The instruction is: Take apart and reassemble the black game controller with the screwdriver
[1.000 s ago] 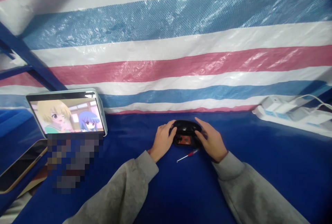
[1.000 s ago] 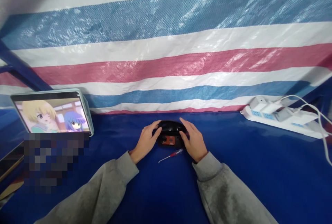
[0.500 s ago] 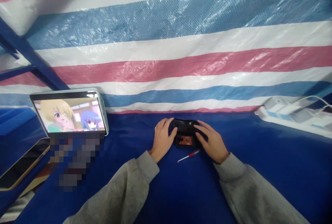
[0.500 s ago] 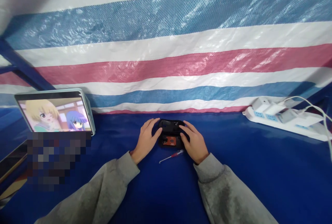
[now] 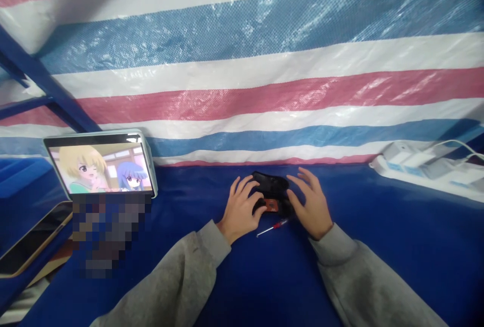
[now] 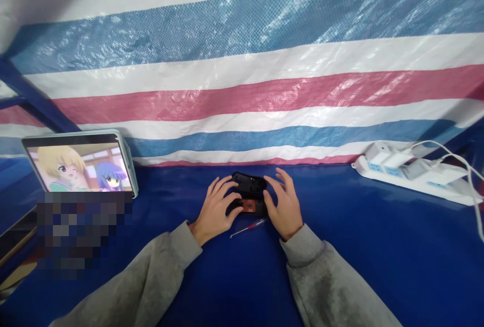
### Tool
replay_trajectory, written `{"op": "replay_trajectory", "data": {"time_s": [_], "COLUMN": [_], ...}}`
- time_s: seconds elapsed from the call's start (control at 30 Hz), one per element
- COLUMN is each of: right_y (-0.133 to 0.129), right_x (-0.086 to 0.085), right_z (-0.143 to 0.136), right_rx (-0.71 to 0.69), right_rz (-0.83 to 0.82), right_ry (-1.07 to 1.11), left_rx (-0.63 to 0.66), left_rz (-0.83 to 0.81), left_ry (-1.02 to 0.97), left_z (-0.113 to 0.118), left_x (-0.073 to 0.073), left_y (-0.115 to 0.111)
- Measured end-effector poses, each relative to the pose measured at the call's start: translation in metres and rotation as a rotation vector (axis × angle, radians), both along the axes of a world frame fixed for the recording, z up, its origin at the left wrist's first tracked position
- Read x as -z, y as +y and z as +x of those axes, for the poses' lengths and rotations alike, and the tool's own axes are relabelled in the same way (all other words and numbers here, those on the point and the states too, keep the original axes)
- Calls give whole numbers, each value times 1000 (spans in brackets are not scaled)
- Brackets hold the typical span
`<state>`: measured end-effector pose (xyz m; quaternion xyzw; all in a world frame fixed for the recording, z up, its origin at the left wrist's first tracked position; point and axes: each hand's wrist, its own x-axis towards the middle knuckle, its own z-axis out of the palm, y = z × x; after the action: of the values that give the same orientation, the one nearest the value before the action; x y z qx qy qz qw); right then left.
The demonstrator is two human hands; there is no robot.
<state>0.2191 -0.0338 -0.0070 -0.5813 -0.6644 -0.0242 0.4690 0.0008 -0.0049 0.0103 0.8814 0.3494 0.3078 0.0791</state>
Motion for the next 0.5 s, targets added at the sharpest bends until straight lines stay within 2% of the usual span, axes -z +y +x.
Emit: {"op": "replay_trajectory", "data": {"time_s": [0.2,0.5], "right_y": [-10,-5], "right_x": [-13,-6], "right_z": [-5,-4], "right_rx": [-196,-155], "right_rz": [47,124], "right_ry": [-71,-205], "left_rx": [-16,2], "left_rz": [81,209], "left_ry": [-153,-255], "left_z": [14,14], "left_x": [-16,-1], "left_y": [0,3]}}
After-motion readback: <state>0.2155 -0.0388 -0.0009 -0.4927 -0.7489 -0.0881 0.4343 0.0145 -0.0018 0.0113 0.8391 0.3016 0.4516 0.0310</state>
